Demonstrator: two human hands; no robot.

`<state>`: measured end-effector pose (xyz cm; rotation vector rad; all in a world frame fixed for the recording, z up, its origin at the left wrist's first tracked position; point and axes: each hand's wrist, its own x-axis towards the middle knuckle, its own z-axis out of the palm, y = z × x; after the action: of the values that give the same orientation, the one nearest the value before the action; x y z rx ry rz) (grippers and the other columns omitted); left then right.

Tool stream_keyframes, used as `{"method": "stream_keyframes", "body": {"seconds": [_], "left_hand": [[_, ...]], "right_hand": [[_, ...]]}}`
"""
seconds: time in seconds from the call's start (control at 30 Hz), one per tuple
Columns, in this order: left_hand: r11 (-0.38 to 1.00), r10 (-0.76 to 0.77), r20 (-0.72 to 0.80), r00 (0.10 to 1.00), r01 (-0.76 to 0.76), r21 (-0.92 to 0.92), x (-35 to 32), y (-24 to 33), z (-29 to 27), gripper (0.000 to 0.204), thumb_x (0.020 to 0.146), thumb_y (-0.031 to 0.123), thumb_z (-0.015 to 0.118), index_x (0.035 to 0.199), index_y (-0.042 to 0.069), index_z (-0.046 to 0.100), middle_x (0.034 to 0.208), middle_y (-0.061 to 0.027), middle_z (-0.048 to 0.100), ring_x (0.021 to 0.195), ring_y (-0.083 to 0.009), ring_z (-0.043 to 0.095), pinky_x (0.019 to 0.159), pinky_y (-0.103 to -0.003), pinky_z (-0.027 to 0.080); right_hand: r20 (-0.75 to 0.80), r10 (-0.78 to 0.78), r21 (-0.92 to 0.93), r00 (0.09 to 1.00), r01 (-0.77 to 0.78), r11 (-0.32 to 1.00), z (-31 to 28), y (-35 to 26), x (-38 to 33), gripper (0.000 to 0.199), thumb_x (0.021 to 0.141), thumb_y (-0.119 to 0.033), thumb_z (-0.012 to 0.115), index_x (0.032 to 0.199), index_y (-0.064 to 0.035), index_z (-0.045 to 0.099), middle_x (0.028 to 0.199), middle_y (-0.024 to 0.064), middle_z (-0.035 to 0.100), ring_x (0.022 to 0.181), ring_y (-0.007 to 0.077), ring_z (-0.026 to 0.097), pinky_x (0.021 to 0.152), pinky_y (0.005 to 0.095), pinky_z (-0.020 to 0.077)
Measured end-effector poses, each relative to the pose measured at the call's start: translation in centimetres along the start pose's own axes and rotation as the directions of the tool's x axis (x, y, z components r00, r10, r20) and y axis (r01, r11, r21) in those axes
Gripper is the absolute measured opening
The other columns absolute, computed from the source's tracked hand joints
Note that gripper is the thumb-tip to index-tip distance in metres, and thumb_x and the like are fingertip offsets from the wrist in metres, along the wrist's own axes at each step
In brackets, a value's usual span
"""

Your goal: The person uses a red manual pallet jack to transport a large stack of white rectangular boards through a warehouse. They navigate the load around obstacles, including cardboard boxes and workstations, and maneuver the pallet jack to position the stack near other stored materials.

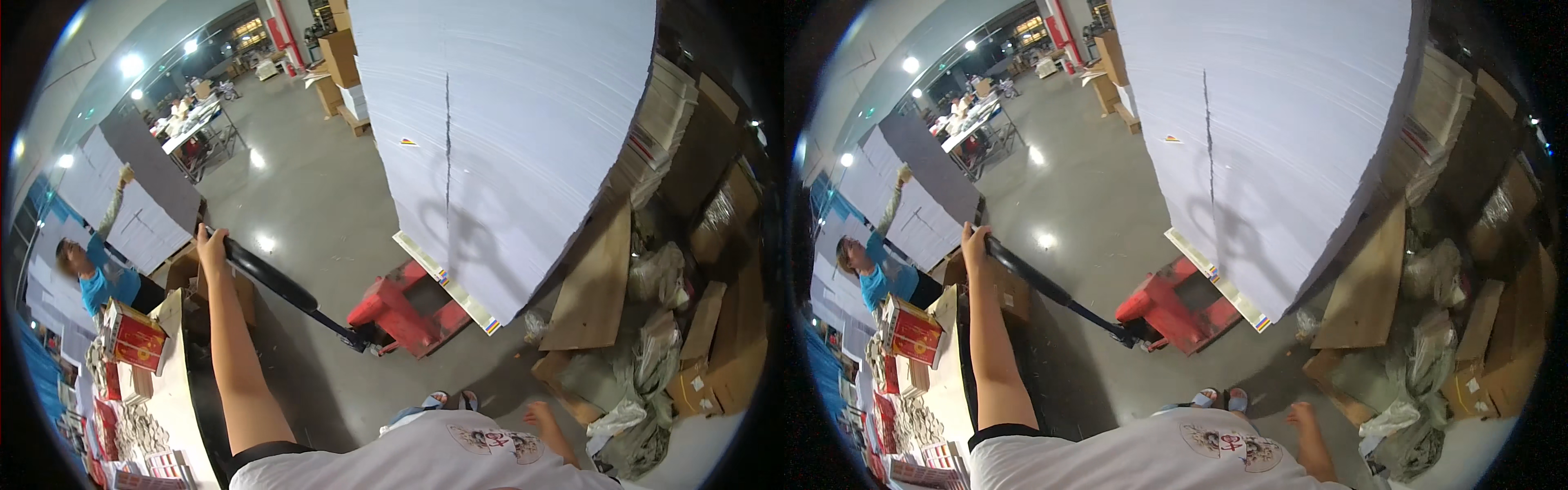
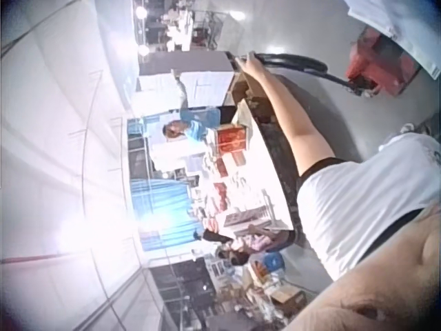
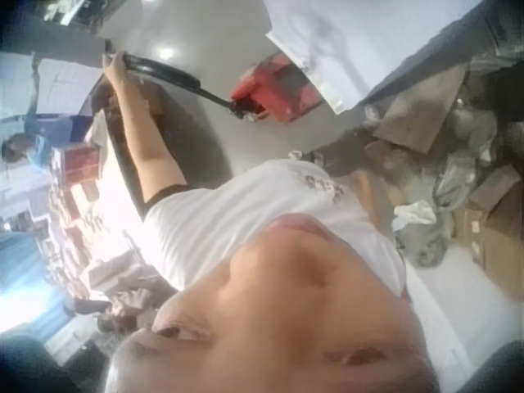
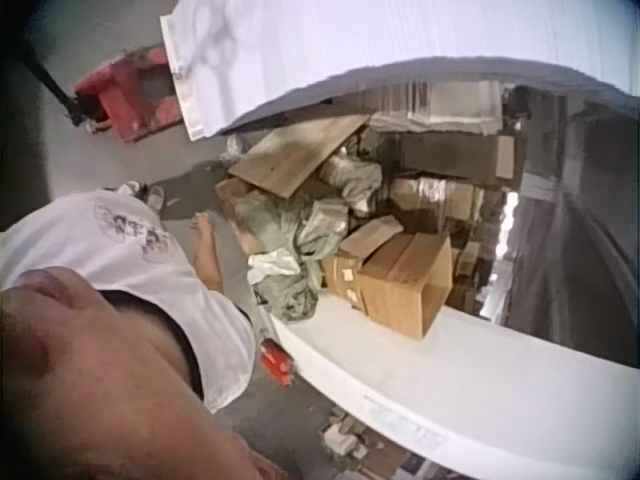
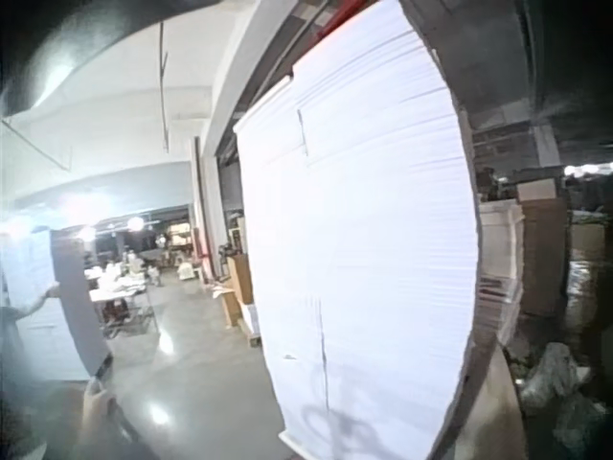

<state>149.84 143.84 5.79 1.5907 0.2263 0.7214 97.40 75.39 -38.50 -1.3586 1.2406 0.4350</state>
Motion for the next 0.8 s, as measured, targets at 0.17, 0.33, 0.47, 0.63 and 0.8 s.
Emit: {"method": "stream_keyframes", "body": {"seconds": [0.17,0.33,0.47,0.63,0.8], "left_hand": [[0.986,0.035,-0.055,0.998,-0.025,0.167,3.2,-3.3,-0.6,0.077,0.064,0.015,0.069,0.134,-0.007,0.047,0.108,-0.0168,0.063,0.086,-0.0203,0.059,0.074,-0.030,0.047],[0.976,0.108,-0.085,0.991,-0.089,0.200,3.0,-3.2,0.3,0.059,0.066,0.018,0.067,0.123,0.005,0.062,0.100,-0.0183,0.065,0.084,-0.0239,0.062,0.079,-0.032,0.048],[0.598,0.407,0.123,0.905,-0.366,0.713,3.6,-5.2,-0.7,0.043,0.073,0.026,0.063,0.113,0.010,0.067,0.126,-0.0245,0.054,0.119,-0.0405,0.044,0.101,-0.044,0.037],[0.484,0.451,0.318,0.834,-0.528,0.698,3.1,-4.0,1.1,0.032,0.083,0.031,0.056,0.100,0.007,0.069,0.138,-0.0260,0.045,0.131,-0.0460,0.032,0.109,-0.055,0.026],[0.511,0.575,0.401,0.713,-0.696,0.504,2.8,-0.3,-2.4,0.043,0.088,0.046,0.056,0.104,0.008,0.064,0.121,-0.0174,0.053,0.123,-0.0414,0.040,0.104,-0.062,0.027]], "right_hand": [[-0.056,-0.096,0.011,0.994,0.096,0.995,-3.4,-0.4,2.9,0.024,0.088,-0.015,0.059,0.104,0.0035,0.057,0.078,0.0179,0.064,0.058,0.0300,0.065,0.053,0.0421,0.0543],[-0.079,-0.123,-0.141,0.989,0.111,0.984,-2.7,1.3,5.8,0.022,0.088,-0.016,0.061,0.098,0.0032,0.059,0.075,0.0173,0.063,0.056,0.0277,0.064,0.047,0.0400,0.0526],[-0.023,-0.149,-0.212,0.988,0.141,0.967,5.0,-1.7,3.2,0.023,0.087,-0.018,0.063,0.098,0.0023,0.059,0.076,0.0154,0.064,0.058,0.0255,0.065,0.050,0.0374,0.0531],[0.041,-0.286,-0.249,0.957,0.287,0.925,18.6,-9.1,-2.6,0.023,0.089,-0.021,0.062,0.095,0.0012,0.060,0.076,0.0117,0.064,0.060,0.0203,0.065,0.051,0.0311,0.0523],[-0.043,-0.612,0.056,0.789,0.614,0.787,34.5,-22.0,-11.0,0.024,0.093,-0.026,0.058,0.088,-0.0024,0.060,0.071,0.0068,0.061,0.058,0.0160,0.062,0.050,0.0284,0.0493]]}}
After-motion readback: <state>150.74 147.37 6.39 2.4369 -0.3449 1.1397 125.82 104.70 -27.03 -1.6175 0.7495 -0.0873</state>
